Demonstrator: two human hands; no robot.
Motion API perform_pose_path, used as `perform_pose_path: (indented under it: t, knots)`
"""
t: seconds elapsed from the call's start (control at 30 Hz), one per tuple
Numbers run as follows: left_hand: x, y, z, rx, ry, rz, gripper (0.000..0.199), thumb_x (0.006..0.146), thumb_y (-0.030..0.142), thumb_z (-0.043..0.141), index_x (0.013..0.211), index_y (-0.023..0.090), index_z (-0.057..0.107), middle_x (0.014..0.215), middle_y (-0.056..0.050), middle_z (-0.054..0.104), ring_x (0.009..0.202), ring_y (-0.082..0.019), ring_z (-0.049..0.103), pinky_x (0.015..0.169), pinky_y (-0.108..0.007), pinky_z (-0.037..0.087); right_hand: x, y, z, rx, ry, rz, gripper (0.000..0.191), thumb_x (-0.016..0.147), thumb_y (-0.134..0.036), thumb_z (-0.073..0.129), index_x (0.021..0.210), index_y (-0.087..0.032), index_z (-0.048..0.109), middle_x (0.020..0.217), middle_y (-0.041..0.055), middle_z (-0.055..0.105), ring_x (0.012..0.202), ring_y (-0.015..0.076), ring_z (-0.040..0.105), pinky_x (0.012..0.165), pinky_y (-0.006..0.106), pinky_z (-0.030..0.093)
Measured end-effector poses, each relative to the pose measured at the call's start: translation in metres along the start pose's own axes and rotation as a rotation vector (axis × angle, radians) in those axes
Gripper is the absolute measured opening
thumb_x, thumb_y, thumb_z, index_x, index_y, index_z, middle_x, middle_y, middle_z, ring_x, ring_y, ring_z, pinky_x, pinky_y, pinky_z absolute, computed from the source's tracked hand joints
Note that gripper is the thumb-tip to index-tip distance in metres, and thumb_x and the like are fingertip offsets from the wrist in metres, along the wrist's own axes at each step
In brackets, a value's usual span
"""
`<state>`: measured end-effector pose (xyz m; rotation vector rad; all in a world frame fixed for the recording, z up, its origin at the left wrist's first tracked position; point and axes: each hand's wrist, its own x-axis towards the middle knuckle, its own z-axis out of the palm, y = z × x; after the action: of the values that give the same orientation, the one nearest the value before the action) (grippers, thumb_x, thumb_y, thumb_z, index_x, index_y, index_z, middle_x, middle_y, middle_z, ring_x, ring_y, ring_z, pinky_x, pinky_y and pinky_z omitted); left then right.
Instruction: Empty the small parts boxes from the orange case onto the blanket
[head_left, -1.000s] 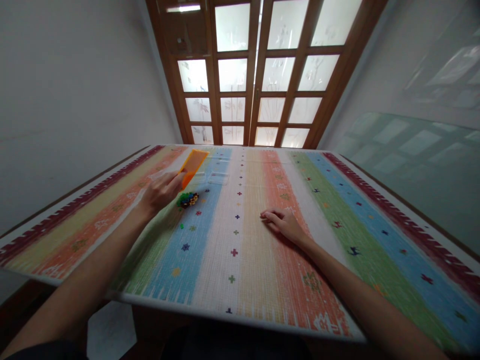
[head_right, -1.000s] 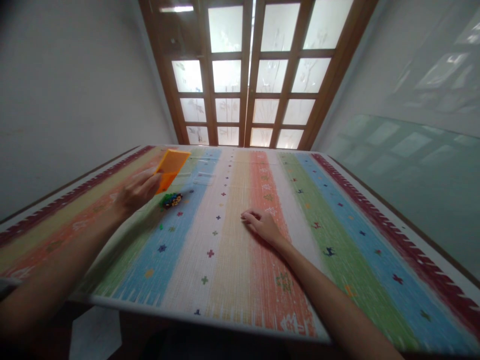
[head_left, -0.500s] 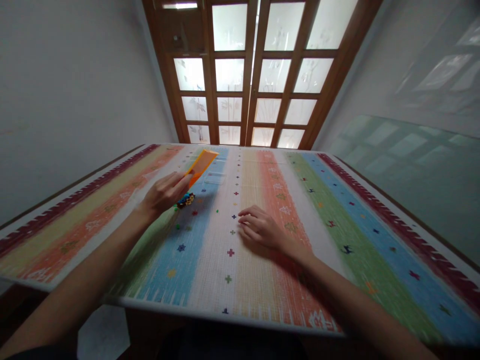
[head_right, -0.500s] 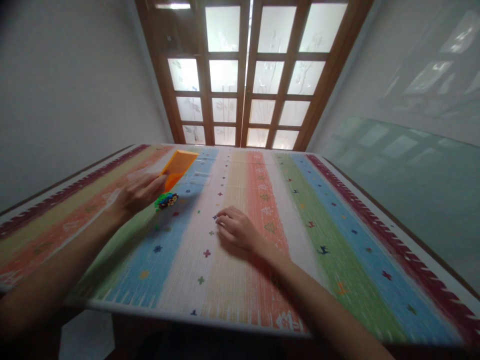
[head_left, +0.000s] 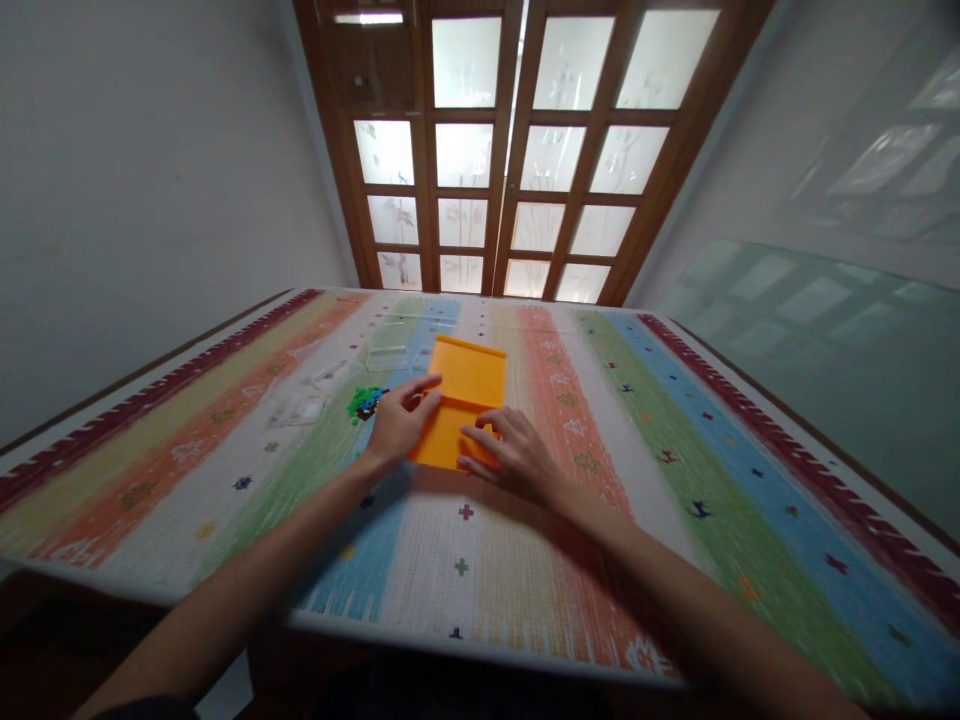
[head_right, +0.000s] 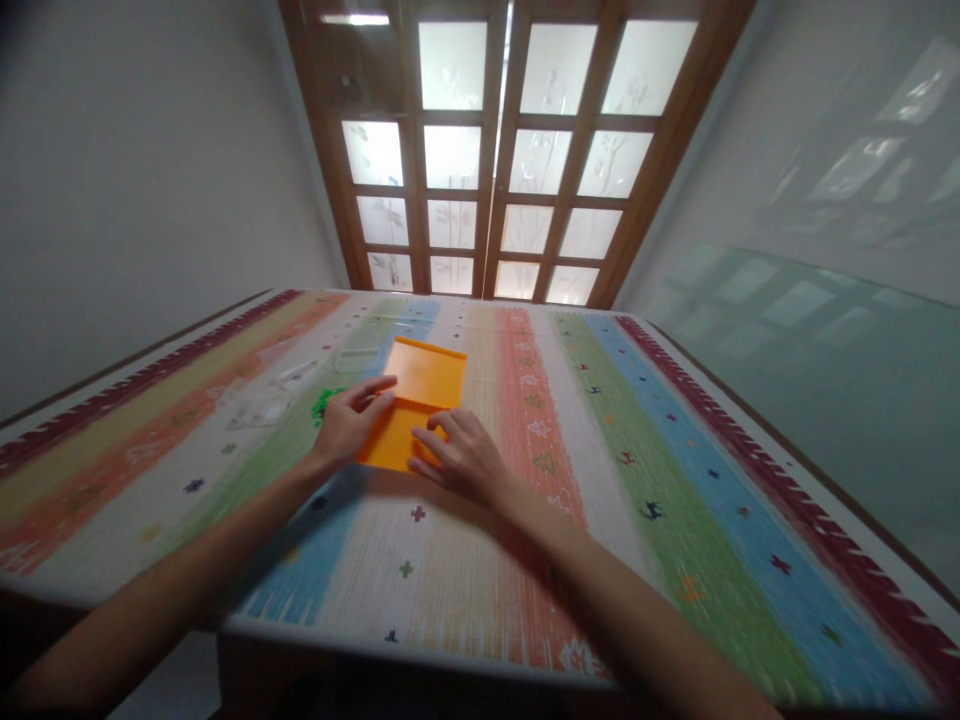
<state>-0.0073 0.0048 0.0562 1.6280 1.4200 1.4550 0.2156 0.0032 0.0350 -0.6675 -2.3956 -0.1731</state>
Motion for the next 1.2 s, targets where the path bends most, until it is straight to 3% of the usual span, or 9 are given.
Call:
perform_pose_path:
  t: [0.13,0.3,0.4,0.53,0.63,0.73,0.93,1.1,1.2]
  knots:
    - [-0.009,-0.008,0.034,-0.064,-0.123,-0.092,0.035,0.089,0.037,0.064,0.116,0.02,0.076,0.123,-0.011,0.076,0.107,-0.026,0.074,0.093,-0.04,0.061,-0.012,-0.006,-0.009,-0.04,-0.167,-0.15,0.034,0.102,-0.047,0.054,0.088,-0.019,0.067,0.08,0.007,0.066,0.076,0.0198,0.056,0.073,0.034,0.038]
    - [-0.016,-0.011,0.053,-0.056,-0.209,-0.103,0.037,0.091,0.029,0.06,0.126,0.021,0.072,0.127,-0.012,0.074,0.102,-0.025,0.074,0.087,-0.038,0.062,-0.034,-0.007,-0.007,-0.047,-0.468,-0.116,0.025,0.099,-0.016,0.042,0.086,-0.019,0.063,0.066,0.0032,0.066,0.052,0.0128,0.043,0.055,0.031,0.021]
    - [-0.022,-0.017,0.043,0.122,-0.3,0.036,0.049,0.098,0.034,0.05,0.145,0.021,0.056,0.133,-0.013,0.07,0.101,-0.024,0.074,0.091,-0.041,0.061,-0.043,0.002,-0.007,-0.047,-0.515,-0.041,0.021,0.096,-0.016,0.042,0.087,-0.018,0.062,0.067,0.0049,0.068,0.051,0.0125,0.042,0.054,0.031,0.018]
    - [-0.032,-0.035,0.003,0.651,-0.312,0.301,0.061,0.094,0.042,0.056,0.148,0.014,0.05,0.149,-0.018,0.057,0.138,-0.034,0.052,0.12,-0.055,0.036,-0.053,0.026,-0.011,-0.052,-0.47,0.076,0.024,0.099,-0.025,0.042,0.084,-0.017,0.06,0.067,0.0063,0.066,0.052,0.013,0.048,0.056,0.031,0.018]
    - [-0.036,-0.049,-0.028,0.913,-0.236,0.217,0.081,0.089,0.057,0.061,0.153,0.013,0.043,0.162,-0.02,0.04,0.153,-0.044,0.028,0.124,-0.064,0.02,-0.057,0.044,-0.013,-0.062,-0.464,0.161,0.026,0.098,-0.03,0.044,0.082,-0.018,0.06,0.067,0.0069,0.066,0.052,0.0135,0.047,0.057,0.031,0.018]
    - [-0.034,-0.055,-0.043,1.009,-0.188,0.028,0.098,0.085,0.072,0.058,0.159,0.013,0.032,0.168,-0.021,0.027,0.155,-0.05,0.016,0.121,-0.072,0.016,-0.055,0.058,-0.01,-0.082,-0.434,0.213,0.027,0.098,-0.032,0.044,0.082,-0.018,0.06,0.069,0.008,0.067,0.054,0.0143,0.049,0.058,0.032,0.018]
    - [-0.01,-0.058,-0.027,1.003,-0.138,-0.199,0.113,0.077,0.085,0.054,0.162,0.015,0.027,0.168,-0.023,0.027,0.152,-0.054,0.018,0.113,-0.082,0.012,-0.035,0.074,0.0,-0.12,-0.398,0.296,0.029,0.098,-0.033,0.046,0.081,-0.017,0.064,0.071,0.0092,0.068,0.059,0.0164,0.054,0.059,0.031,0.019]
    - [0.002,-0.055,-0.013,1.004,-0.014,-0.106,0.113,0.071,0.085,0.06,0.157,0.015,0.036,0.159,-0.024,0.04,0.143,-0.05,0.036,0.114,-0.074,0.024,-0.019,0.082,0.007,-0.187,-0.452,0.331,0.027,0.099,-0.032,0.048,0.087,-0.016,0.067,0.08,0.0115,0.073,0.064,0.0181,0.059,0.06,0.03,0.021]
    - [0.002,-0.054,-0.016,1.018,0.011,-0.067,0.111,0.071,0.085,0.06,0.154,0.014,0.04,0.159,-0.025,0.04,0.145,-0.049,0.034,0.116,-0.069,0.024,-0.011,0.085,0.01,-0.234,-0.493,0.336,0.026,0.1,-0.03,0.05,0.091,-0.015,0.069,0.085,0.0134,0.075,0.067,0.0192,0.062,0.06,0.03,0.023]
